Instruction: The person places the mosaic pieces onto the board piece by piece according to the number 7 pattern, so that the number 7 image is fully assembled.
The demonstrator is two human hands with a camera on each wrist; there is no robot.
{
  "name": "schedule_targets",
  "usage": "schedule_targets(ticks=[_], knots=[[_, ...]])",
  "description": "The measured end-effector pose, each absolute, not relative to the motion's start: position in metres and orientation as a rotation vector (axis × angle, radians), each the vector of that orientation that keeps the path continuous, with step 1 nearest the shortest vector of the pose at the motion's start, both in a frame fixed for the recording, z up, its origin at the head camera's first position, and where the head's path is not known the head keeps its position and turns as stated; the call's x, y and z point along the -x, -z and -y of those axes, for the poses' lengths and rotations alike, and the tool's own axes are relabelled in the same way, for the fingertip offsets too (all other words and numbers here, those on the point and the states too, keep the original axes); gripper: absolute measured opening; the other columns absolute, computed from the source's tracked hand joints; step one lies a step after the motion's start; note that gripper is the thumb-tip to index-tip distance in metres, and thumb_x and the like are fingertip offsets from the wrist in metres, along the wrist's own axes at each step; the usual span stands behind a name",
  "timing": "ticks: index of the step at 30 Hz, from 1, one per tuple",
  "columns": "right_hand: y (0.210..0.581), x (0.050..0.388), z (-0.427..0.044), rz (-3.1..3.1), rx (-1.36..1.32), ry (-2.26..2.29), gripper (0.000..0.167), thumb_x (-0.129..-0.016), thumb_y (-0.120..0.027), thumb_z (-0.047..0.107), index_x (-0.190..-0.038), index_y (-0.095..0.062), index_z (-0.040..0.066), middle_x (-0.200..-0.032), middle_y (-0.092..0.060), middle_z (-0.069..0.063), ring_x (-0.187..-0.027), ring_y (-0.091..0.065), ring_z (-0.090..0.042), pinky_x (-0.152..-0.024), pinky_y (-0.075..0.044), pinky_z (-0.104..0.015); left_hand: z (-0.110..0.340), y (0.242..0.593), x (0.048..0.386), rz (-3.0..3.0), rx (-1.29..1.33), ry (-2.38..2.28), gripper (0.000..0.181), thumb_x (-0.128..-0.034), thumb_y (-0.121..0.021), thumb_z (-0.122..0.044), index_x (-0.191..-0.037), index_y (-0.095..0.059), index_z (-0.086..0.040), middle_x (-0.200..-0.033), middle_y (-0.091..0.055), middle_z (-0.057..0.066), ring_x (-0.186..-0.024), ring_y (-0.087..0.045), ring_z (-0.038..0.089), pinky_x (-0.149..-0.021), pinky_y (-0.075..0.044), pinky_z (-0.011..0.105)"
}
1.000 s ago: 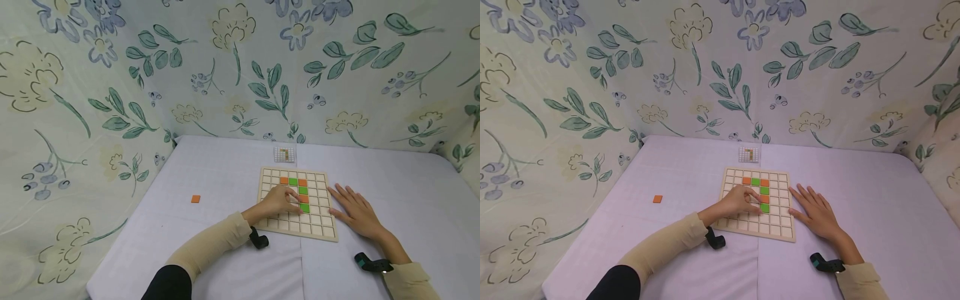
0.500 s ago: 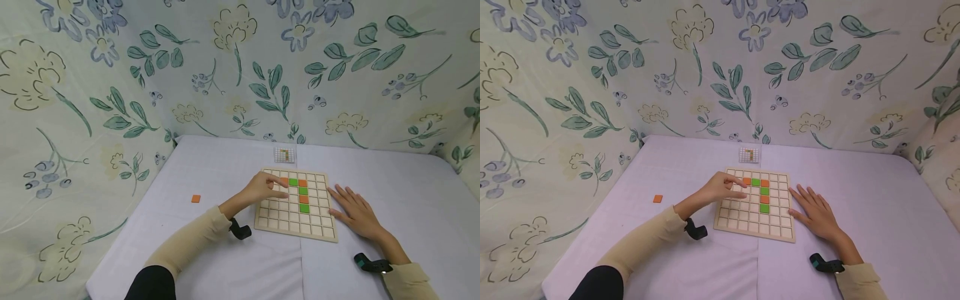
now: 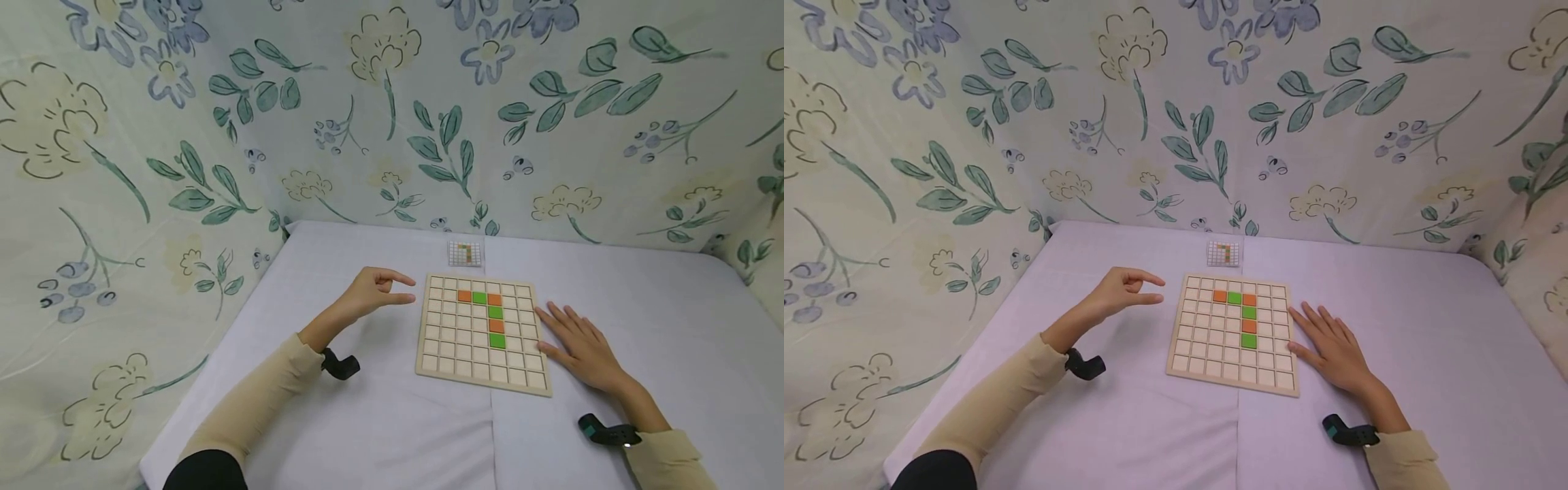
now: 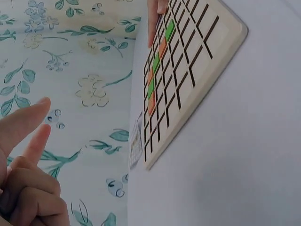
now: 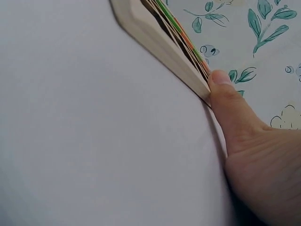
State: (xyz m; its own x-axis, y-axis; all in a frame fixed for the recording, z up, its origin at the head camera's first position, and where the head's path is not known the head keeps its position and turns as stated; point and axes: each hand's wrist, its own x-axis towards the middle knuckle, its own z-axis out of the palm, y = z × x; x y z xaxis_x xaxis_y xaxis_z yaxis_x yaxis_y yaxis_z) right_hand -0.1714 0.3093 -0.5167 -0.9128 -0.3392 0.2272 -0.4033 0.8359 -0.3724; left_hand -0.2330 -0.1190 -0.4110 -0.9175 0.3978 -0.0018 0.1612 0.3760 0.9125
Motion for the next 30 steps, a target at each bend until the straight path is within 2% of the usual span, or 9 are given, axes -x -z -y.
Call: schedule_targets(ticks=[6,13,19,23,25,27,30], knots=[[0.517,0.172,-0.309,2.871,-0.57,-0.626,0.072,-0.098,-0.062,0.04,-0.158,-0.029,0.015,-0.16,-0.022,-0.022,-0.147,-0.009,-0.045,-0.113,0.001,-0.063,0.159,0.409,0.234,-2.42,-0.518,-1.544,0.036,-0.0825,-0.084,-0.032,-0.115,-0.076,-0.019,-0.06,-0.024,-0.001,-0.057,-0.023,0.016,-0.065,-0.032,0.033],[0.519,0.172,-0.309,2.876,-0.565,-0.616,0.073,-0.098,-0.062,0.04,-0.158,-0.029,0.014,-0.161,-0.021,-0.022,-0.148,-0.008,-0.045,-0.114,0.002,-0.062,0.204,0.415,0.234,-2.429,-0.514,-1.518,0.038,-0.0801,-0.085,-0.036,-0.114,-0.076,-0.022,-0.063,-0.024,0.0,-0.059,-0.024,0.016,-0.073,-0.036,0.037],[0.519,0.171,-0.309,2.878,-0.564,-0.617,0.073,-0.098,-0.062,0.039,-0.158,-0.029,0.014,-0.16,-0.022,-0.022,-0.148,-0.009,-0.045,-0.114,0.002,-0.062,0.235,0.424,0.231,-2.402,-0.491,-1.529,0.038,-0.0824,-0.084,-0.029,-0.116,-0.075,-0.014,-0.063,-0.024,-0.001,-0.057,-0.023,0.014,-0.08,-0.039,0.039],[0.519,0.171,-0.309,2.876,-0.569,-0.624,0.072,-0.098,-0.062,0.039,-0.158,-0.03,0.014,-0.16,-0.022,-0.021,-0.147,-0.009,-0.045,-0.113,0.001,-0.063,0.253,0.431,0.229,-2.39,-0.458,-1.511,0.044,-0.0831,-0.084,-0.026,-0.12,-0.072,-0.004,-0.063,-0.024,-0.001,-0.059,-0.025,0.014,-0.097,-0.039,0.045],[0.519,0.171,-0.309,2.876,-0.575,-0.626,0.072,-0.099,-0.061,0.039,-0.158,-0.029,0.015,-0.161,-0.022,-0.021,-0.148,-0.009,-0.045,-0.114,0.002,-0.063,0.26,0.435,0.228,-2.387,-0.446,-1.498,0.047,-0.083,-0.084,-0.026,-0.121,-0.07,-0.001,-0.063,-0.023,-0.001,-0.06,-0.026,0.015,-0.101,-0.036,0.047],[0.519,0.171,-0.309,2.874,-0.577,-0.623,0.072,-0.099,-0.061,0.039,-0.158,-0.029,0.015,-0.16,-0.022,-0.021,-0.147,-0.009,-0.045,-0.113,0.001,-0.063,0.267,0.438,0.228,-2.393,-0.442,-1.477,0.049,-0.083,-0.084,-0.027,-0.121,-0.07,-0.001,-0.064,-0.023,0.0,-0.063,-0.028,0.015,-0.099,-0.036,0.046],[0.518,0.171,-0.309,2.876,-0.574,-0.615,0.073,-0.099,-0.061,0.04,-0.159,-0.028,0.016,-0.16,-0.022,-0.022,-0.147,-0.009,-0.045,-0.114,0.002,-0.063,0.276,0.444,0.228,-2.401,-0.452,-1.446,0.049,-0.0831,-0.084,-0.029,-0.121,-0.07,-0.001,-0.065,-0.023,0.0,-0.064,-0.029,0.015,-0.088,-0.036,0.042]])
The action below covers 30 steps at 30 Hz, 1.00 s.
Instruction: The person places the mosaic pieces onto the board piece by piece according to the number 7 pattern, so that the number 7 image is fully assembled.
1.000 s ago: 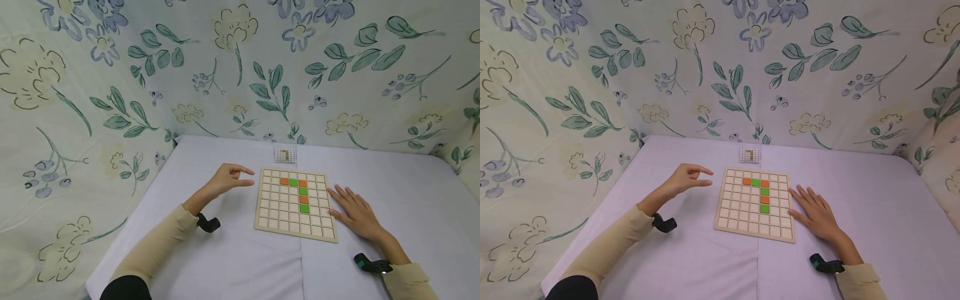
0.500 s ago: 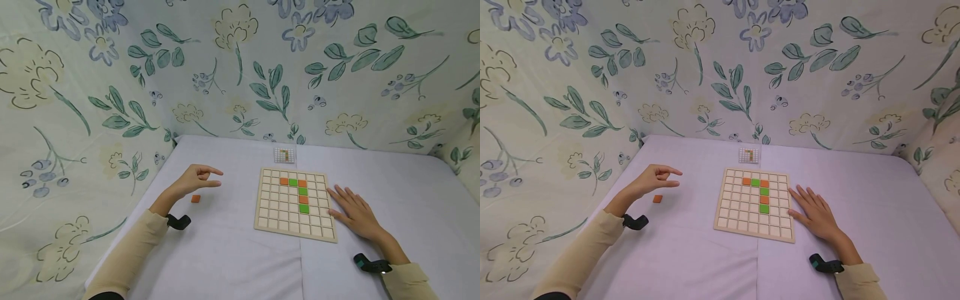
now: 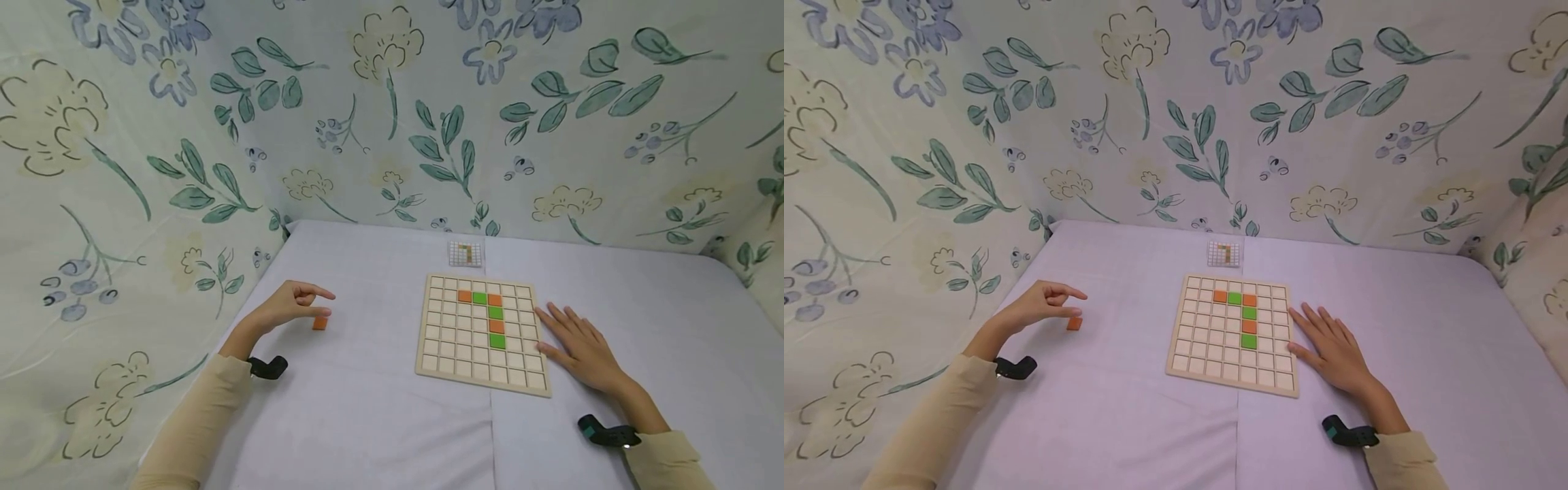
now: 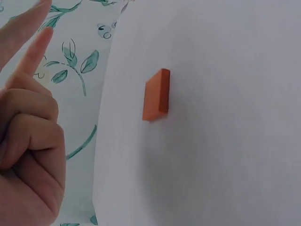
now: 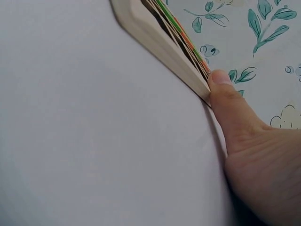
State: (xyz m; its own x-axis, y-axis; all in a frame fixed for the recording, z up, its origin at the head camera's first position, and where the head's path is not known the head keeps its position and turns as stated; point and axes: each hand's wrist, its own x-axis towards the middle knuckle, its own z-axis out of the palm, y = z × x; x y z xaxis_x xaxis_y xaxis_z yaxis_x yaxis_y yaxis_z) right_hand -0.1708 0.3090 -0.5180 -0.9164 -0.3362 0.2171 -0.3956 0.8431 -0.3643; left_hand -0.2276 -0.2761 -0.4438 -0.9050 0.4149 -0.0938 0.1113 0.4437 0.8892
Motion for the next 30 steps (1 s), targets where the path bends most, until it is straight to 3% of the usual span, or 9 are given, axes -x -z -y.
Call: schedule_targets(ticks=[12,30], knots=[[0.518,0.172,-0.309,2.886,-0.568,-0.625,0.072,-0.099,-0.061,0.04,-0.159,-0.028,0.017,-0.161,-0.021,-0.021,-0.147,-0.009,-0.045,-0.114,0.002,-0.063,0.305,0.475,0.23,-2.423,-0.425,-1.347,0.036,-0.0811,-0.085,-0.024,-0.113,-0.076,-0.011,-0.061,-0.022,-0.005,-0.059,-0.024,0.012,-0.082,-0.035,0.037],[0.517,0.174,-0.311,2.878,-0.583,-0.619,0.073,-0.099,-0.061,0.04,-0.159,-0.027,0.017,-0.16,-0.021,-0.023,-0.147,-0.009,-0.046,-0.114,0.003,-0.062,0.308,0.486,0.231,-2.444,-0.43,-1.294,0.037,-0.0805,-0.086,-0.019,-0.114,-0.075,-0.007,-0.06,-0.025,-0.004,-0.057,-0.024,0.009,-0.078,-0.036,0.03]])
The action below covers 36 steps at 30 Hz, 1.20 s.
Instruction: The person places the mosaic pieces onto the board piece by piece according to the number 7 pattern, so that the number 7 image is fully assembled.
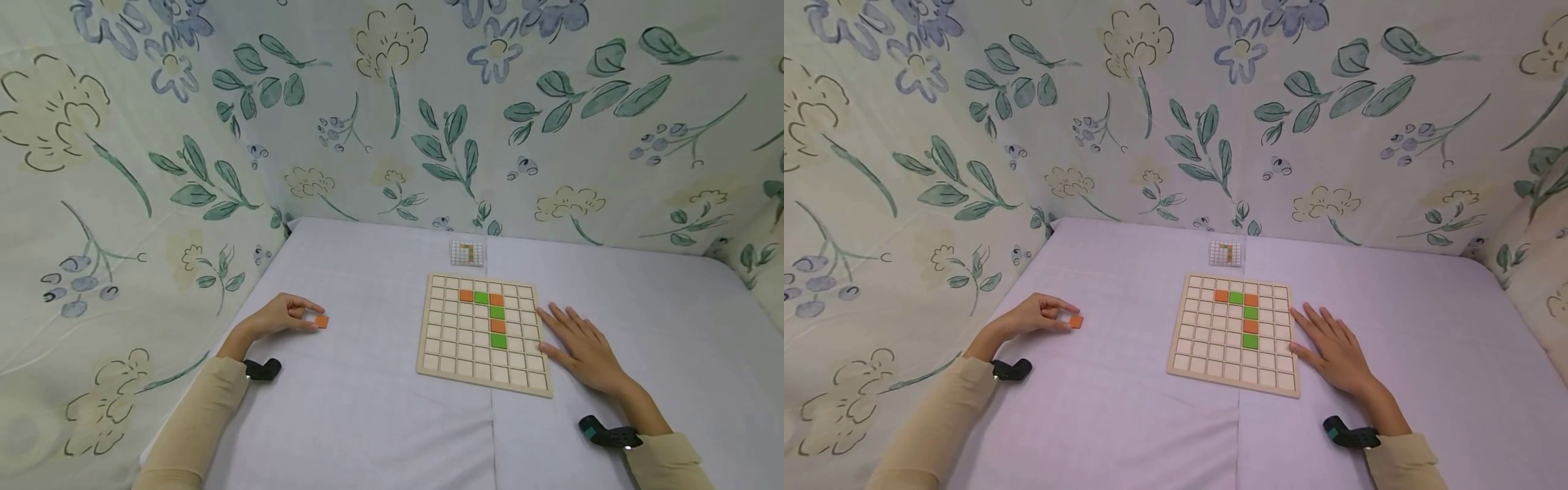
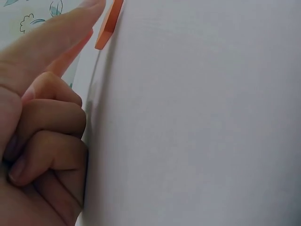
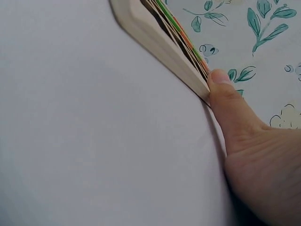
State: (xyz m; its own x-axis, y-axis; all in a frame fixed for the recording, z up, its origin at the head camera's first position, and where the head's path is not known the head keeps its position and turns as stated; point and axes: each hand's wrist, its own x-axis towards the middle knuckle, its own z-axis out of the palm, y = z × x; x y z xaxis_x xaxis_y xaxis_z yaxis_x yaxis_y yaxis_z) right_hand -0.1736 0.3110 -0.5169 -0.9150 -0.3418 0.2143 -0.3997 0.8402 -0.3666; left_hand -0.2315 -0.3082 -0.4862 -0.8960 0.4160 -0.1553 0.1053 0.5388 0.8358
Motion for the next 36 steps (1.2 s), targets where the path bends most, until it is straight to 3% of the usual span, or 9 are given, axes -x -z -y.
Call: schedule_targets(ticks=[6,9,13,20,36], knots=[[0.5176,0.1731,-0.3116,2.875,-0.581,-0.616,0.073,-0.099,-0.061,0.04,-0.159,-0.027,0.017,-0.16,-0.021,-0.023,-0.147,-0.009,-0.046,-0.113,0.002,-0.063,0.3065,0.4873,0.2313,-2.459,-0.472,-1.275,0.038,-0.0811,-0.085,-0.014,-0.115,-0.074,-0.002,-0.06,-0.026,-0.005,-0.056,-0.024,0.008,-0.059,-0.028,0.026],[0.5192,0.1732,-0.3125,2.873,-0.577,-0.61,0.073,-0.099,-0.06,0.041,-0.159,-0.026,0.018,-0.16,-0.021,-0.023,-0.147,-0.009,-0.046,-0.113,0.002,-0.063,0.3068,0.4878,0.2322,-2.46,-0.487,-1.263,0.037,-0.0814,-0.085,-0.015,-0.114,-0.074,-0.003,-0.059,-0.026,-0.006,-0.056,-0.024,0.008,-0.057,-0.027,0.026],[0.5202,0.1735,-0.3134,2.869,-0.579,-0.61,0.073,-0.099,-0.061,0.041,-0.159,-0.026,0.018,-0.16,-0.021,-0.022,-0.147,-0.009,-0.046,-0.114,0.002,-0.063,0.3065,0.4869,0.2321,-2.458,-0.463,-1.242,0.037,-0.0814,-0.085,-0.017,-0.115,-0.075,-0.005,-0.058,-0.026,-0.007,-0.056,-0.024,0.008,-0.06,-0.029,0.027],[0.5205,0.1738,-0.3139,2.865,-0.578,-0.617,0.073,-0.099,-0.061,0.04,-0.16,-0.026,0.019,-0.16,-0.021,-0.022,-0.147,-0.009,-0.046,-0.113,0.002,-0.063,0.3045,0.4845,0.2313,-2.475,-0.474,-1.188,0.035,-0.0835,-0.083,-0.018,-0.116,-0.075,-0.006,-0.059,-0.026,-0.006,-0.058,-0.025,0.008,-0.08,-0.035,0.03],[0.5163,0.1729,-0.3103,2.884,-0.569,-0.626,0.073,-0.099,-0.061,0.041,-0.159,-0.027,0.017,-0.16,-0.021,-0.022,-0.147,-0.009,-0.046,-0.113,0.001,-0.063,0.3038,0.4811,0.2294,-2.466,-0.479,-1.187,0.035,-0.0857,-0.08,-0.015,-0.117,-0.073,-0.001,-0.058,-0.027,-0.007,-0.059,-0.028,0.008,-0.076,-0.035,0.027]])
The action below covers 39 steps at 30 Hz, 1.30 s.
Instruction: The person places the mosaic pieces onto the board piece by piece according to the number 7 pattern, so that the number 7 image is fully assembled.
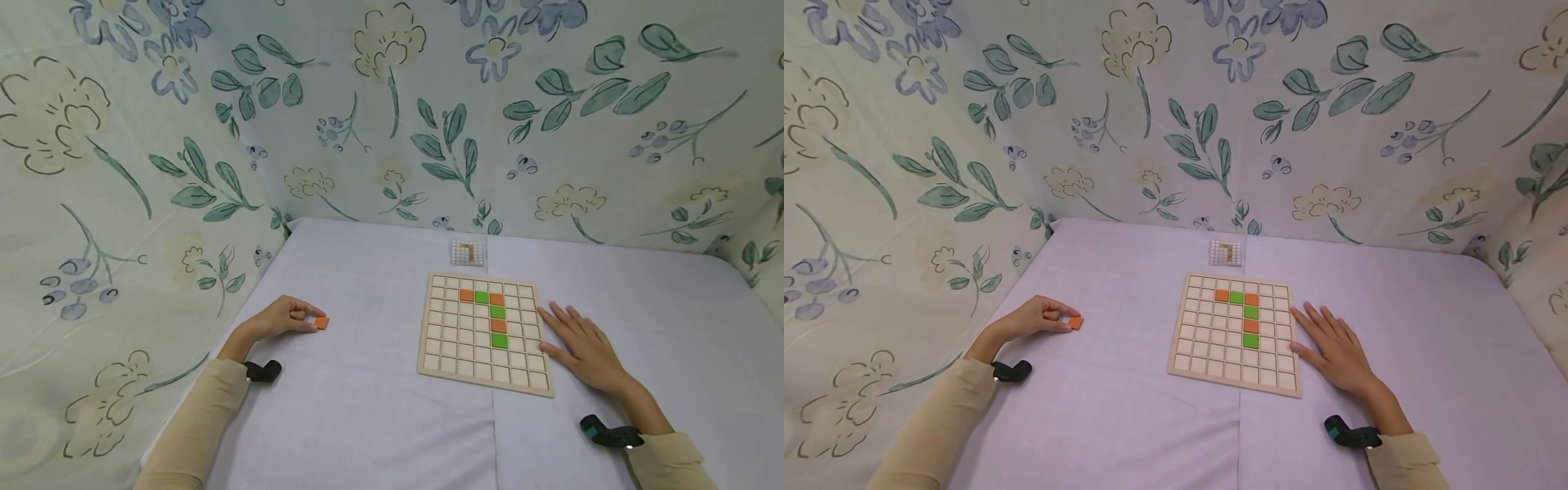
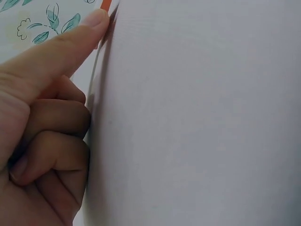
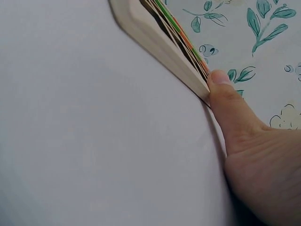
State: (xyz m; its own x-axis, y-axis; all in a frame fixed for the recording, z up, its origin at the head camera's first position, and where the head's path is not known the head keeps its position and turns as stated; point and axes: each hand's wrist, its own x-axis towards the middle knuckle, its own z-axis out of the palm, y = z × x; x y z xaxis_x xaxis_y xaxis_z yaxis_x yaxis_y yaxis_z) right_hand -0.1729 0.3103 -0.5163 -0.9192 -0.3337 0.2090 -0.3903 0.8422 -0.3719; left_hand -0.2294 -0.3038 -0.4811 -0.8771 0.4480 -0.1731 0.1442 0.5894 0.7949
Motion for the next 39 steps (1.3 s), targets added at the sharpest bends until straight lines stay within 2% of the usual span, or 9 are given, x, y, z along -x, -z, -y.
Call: schedule_targets(ticks=[5,12,18,21,39], knots=[[0.517,0.173,-0.311,2.875,-0.577,-0.621,0.073,-0.099,-0.061,0.041,-0.159,-0.027,0.017,-0.16,-0.022,-0.023,-0.147,-0.009,-0.046,-0.113,0.002,-0.063,0.304,0.482,0.231,-2.454,-0.498,-1.191,0.035,-0.0861,-0.08,-0.015,-0.118,-0.073,-0.002,-0.06,-0.027,-0.007,-0.059,-0.028,0.008,-0.079,-0.035,0.028],[0.518,0.174,-0.312,2.87,-0.579,-0.63,0.073,-0.099,-0.06,0.041,-0.159,-0.027,0.017,-0.16,-0.021,-0.022,-0.147,-0.008,-0.045,-0.114,0.003,-0.062,0.302,0.479,0.23,-2.451,-0.494,-1.231,0.033,-0.0872,-0.079,-0.014,-0.118,-0.073,-0.001,-0.061,-0.028,-0.006,-0.058,-0.026,0.008,-0.067,-0.032,0.025],[0.518,0.174,-0.311,2.864,-0.586,-0.631,0.073,-0.099,-0.06,0.04,-0.159,-0.027,0.017,-0.16,-0.022,-0.022,-0.148,-0.008,-0.045,-0.114,0.003,-0.062,0.296,0.47,0.228,-2.468,-0.54,-1.224,0.033,-0.0879,-0.078,-0.016,-0.118,-0.073,-0.006,-0.06,-0.025,-0.006,-0.057,-0.023,0.009,-0.078,-0.037,0.031],[0.518,0.173,-0.311,2.865,-0.585,-0.632,0.072,-0.099,-0.061,0.04,-0.159,-0.028,0.016,-0.16,-0.022,-0.022,-0.148,-0.008,-0.045,-0.114,0.002,-0.062,0.289,0.464,0.227,-2.471,-0.588,-1.23,0.032,-0.088,-0.078,-0.018,-0.118,-0.073,-0.008,-0.06,-0.025,-0.006,-0.057,-0.023,0.01,-0.079,-0.037,0.032],[0.518,0.172,-0.31,2.867,-0.575,-0.616,0.073,-0.099,-0.061,0.04,-0.159,-0.028,0.015,-0.16,-0.022,-0.023,-0.147,-0.009,-0.045,-0.114,0.002,-0.062,0.228,0.444,0.223,-2.412,-0.661,-1.378,0.03,-0.0876,-0.079,-0.016,-0.116,-0.073,-0.009,-0.065,-0.029,-0.003,-0.062,-0.029,0.015,-0.058,-0.028,0.029]])
